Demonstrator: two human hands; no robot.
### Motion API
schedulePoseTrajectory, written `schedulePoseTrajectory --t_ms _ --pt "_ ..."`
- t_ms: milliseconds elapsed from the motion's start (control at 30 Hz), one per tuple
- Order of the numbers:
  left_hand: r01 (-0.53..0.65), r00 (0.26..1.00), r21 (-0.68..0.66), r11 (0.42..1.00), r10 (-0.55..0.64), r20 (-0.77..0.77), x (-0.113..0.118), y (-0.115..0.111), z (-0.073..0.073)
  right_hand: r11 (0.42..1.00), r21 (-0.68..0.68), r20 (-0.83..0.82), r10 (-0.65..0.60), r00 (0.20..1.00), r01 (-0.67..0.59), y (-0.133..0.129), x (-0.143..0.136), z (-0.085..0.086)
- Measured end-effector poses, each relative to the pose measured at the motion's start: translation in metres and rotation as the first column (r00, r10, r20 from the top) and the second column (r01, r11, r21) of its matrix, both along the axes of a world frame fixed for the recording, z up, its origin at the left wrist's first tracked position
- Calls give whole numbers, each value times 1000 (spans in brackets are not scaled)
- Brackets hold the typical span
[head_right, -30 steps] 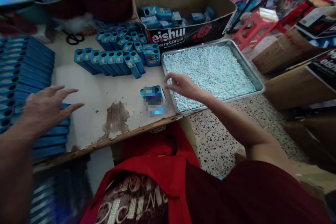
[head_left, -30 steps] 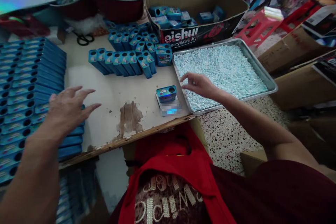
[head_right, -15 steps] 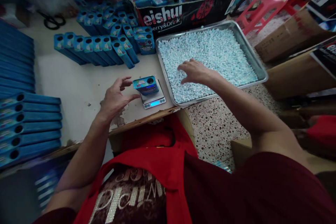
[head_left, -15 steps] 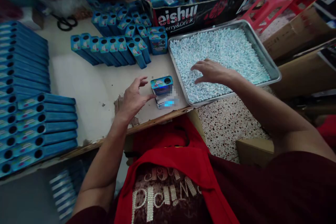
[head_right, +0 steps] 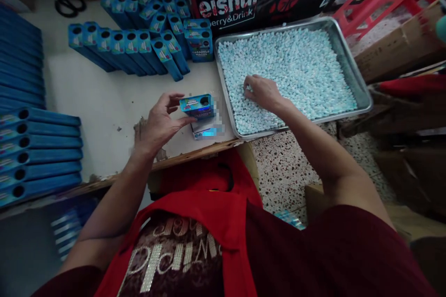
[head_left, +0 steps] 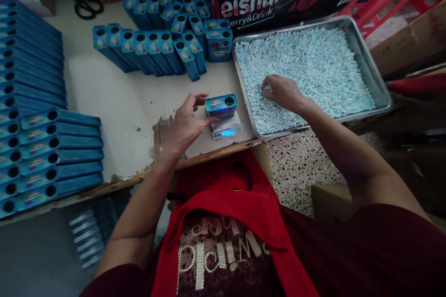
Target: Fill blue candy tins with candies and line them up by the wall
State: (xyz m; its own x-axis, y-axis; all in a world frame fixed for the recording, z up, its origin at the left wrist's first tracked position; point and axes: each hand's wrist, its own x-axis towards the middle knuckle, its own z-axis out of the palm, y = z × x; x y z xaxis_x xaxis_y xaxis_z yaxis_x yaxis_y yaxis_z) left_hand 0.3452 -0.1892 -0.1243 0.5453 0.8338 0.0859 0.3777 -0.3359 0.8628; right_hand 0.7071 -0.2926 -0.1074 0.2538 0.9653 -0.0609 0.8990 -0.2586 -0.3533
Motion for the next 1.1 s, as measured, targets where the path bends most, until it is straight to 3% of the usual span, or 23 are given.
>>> schedulePoseTrajectory --t_ms 33,67,100,167,200,233,267,367,467,667,833,1100 --pt "8 999 -27 1000 -7 32 6 -1 -3 991 47 -194 -111 975 123 5 1 4" --pt "17 998 -55 998 -14 65 14 -1 -4 963 63 -408 -213 888 260 9 2 8" --pt "26 995 -73 997 -19 95 22 -1 -5 920 43 -607 -285 742 389 12 1 13" --pt "48 990 -58 997 -40 135 41 1 0 839 -51 -861 -312 402 541 14 -3 25" --pt "66 988 -23 998 -62 144 51 3 6 821 -83 -917 -285 280 566 13 -6 31" --pt "90 985 22 996 -92 147 62 5 13 812 -87 -944 -251 212 577 11 -9 37" --pt "117 982 71 991 -126 143 73 8 21 807 -70 -956 -222 192 586 9 -12 43" --pt "188 972 203 961 -212 100 103 15 45 779 29 -947 -179 265 627 5 -21 59" --pt "207 969 285 936 -235 69 131 17 54 730 144 -963 -54 266 669 12 -25 69" --pt "162 973 248 955 -197 124 167 9 37 623 330 -938 297 176 709 31 -28 59" --pt "150 963 200 968 -189 190 177 2 22 597 303 -950 249 187 743 24 -27 51" --pt "150 930 136 979 -187 316 187 4 10 591 274 -957 242 157 759 22 -20 62"
